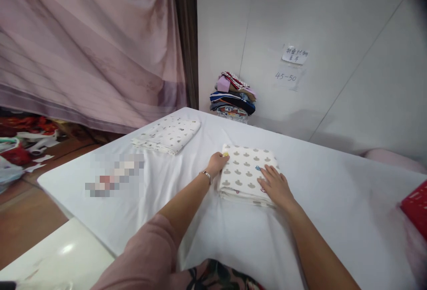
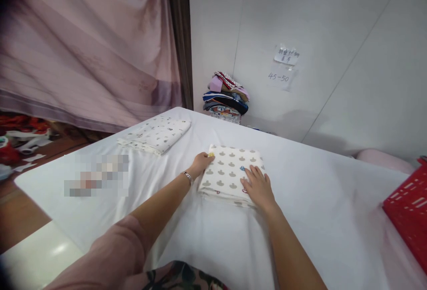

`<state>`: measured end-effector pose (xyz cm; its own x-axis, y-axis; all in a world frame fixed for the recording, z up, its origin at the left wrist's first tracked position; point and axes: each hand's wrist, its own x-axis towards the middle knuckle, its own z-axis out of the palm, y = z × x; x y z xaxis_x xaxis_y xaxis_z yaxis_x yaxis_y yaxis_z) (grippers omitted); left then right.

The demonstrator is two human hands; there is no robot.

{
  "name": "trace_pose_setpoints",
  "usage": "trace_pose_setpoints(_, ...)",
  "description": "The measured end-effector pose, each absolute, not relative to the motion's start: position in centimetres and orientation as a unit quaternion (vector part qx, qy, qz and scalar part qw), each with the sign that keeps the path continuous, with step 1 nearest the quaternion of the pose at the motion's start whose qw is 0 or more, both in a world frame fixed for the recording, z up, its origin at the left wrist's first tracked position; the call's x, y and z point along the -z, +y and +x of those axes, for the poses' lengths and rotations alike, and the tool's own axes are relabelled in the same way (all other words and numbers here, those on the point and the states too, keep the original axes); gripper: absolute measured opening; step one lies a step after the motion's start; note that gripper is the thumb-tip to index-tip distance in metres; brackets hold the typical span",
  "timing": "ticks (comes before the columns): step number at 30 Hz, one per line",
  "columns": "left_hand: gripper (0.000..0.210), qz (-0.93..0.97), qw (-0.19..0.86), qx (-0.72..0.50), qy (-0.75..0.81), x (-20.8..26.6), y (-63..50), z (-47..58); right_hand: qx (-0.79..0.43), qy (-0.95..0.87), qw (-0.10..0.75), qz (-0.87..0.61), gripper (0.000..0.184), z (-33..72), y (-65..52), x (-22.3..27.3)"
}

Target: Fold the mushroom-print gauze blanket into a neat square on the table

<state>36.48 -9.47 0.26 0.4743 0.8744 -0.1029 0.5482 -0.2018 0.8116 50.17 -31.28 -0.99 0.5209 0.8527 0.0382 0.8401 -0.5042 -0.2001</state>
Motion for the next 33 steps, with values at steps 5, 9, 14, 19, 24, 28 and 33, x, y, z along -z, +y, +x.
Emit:
trace_pose_setpoints(5,0.023,0.759,0.406,-0.175,0.478,-0.5,-8.2,37.0,-0.029,-0.495,0.104,-0.862,0.053,50.4,-31.3,1.3)
trace_pose_setpoints(9,0.038,0.754,0.399,-0.172,0.493,-1.5,-7.3,38.8,-0.014,-0.494,0.102,-0.863,0.051,50.4,-31.2,1.5)
trace_pose_setpoints(14,0.034,0.751,0.384,-0.19,0.502,-1.7,-6.7,40.6,-0.008,-0.495,0.099,-0.863,0.049,50.4,-31.3,1.5)
trace_pose_setpoints(19,0.022,0.763,0.359,-0.203,0.498,-0.4,-6.3,40.5,-0.002,-0.501,0.104,-0.859,0.049,50.5,-31.3,1.5)
trace_pose_setpoints(24,0.02,0.782,0.338,-0.206,0.481,-0.2,-6.1,40.1,-0.016,-0.499,0.111,-0.859,0.05,50.5,-31.4,1.5)
trace_pose_setpoints(28,0.024,0.784,0.346,-0.186,0.48,-0.7,-6.6,39.2,-0.016,-0.499,0.115,-0.859,0.051,50.6,-31.4,1.3)
trace_pose_setpoints(33,0.032,0.78,0.378,-0.153,0.475,-1.4,-8.1,36.6,-0.028,-0.495,0.114,-0.861,0.051,50.7,-31.4,1.1)
